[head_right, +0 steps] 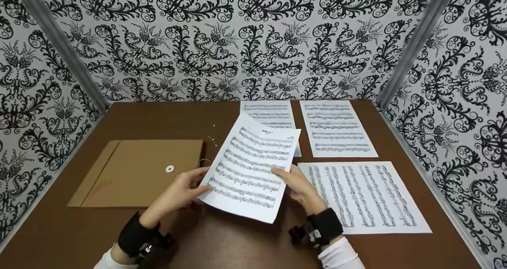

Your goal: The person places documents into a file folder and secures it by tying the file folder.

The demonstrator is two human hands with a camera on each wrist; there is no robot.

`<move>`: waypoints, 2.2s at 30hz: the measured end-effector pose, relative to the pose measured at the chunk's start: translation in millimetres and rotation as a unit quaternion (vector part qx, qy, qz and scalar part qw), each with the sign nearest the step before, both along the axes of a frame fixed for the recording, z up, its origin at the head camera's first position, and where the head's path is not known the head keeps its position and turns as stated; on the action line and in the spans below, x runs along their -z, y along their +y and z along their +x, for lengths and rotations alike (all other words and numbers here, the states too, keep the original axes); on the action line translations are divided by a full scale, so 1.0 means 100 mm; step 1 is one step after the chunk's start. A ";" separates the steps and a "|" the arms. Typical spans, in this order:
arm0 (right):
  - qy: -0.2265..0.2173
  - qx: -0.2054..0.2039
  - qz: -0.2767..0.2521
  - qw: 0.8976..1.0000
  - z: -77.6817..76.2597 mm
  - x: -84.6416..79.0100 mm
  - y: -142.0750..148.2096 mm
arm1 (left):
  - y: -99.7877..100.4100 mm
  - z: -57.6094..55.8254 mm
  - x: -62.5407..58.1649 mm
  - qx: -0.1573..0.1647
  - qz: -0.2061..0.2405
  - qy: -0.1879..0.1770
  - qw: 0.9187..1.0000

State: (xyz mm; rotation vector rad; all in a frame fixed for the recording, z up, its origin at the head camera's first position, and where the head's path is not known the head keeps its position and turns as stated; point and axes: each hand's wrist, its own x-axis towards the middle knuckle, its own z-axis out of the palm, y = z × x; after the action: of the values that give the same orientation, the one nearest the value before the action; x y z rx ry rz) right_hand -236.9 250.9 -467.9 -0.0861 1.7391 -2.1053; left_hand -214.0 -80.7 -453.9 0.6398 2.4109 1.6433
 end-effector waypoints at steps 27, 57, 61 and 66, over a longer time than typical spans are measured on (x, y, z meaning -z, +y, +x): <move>-0.002 0.002 -0.007 1.000 -0.09 -0.03 -0.07 | -0.52 -0.29 -0.06 0.112 0.101 -0.214 0.965; -0.013 0.036 -0.004 0.999 -0.17 -0.02 0.09 | -1.00 -0.51 0.08 0.188 0.112 -0.245 0.944; -0.013 0.032 -0.002 0.999 -0.17 -0.01 0.11 | -1.04 -0.52 0.10 0.188 0.119 -0.247 0.943; -0.012 0.015 0.007 1.000 -0.17 0.01 0.15 | -1.08 -0.52 0.11 0.196 0.117 -0.248 0.941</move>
State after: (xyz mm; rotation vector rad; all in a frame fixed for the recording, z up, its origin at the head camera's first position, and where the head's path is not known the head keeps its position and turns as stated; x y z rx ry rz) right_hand -254.1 265.5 -468.6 -0.0308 1.7512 -2.1078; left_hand -265.8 -189.0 -465.4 0.5987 1.6341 1.6769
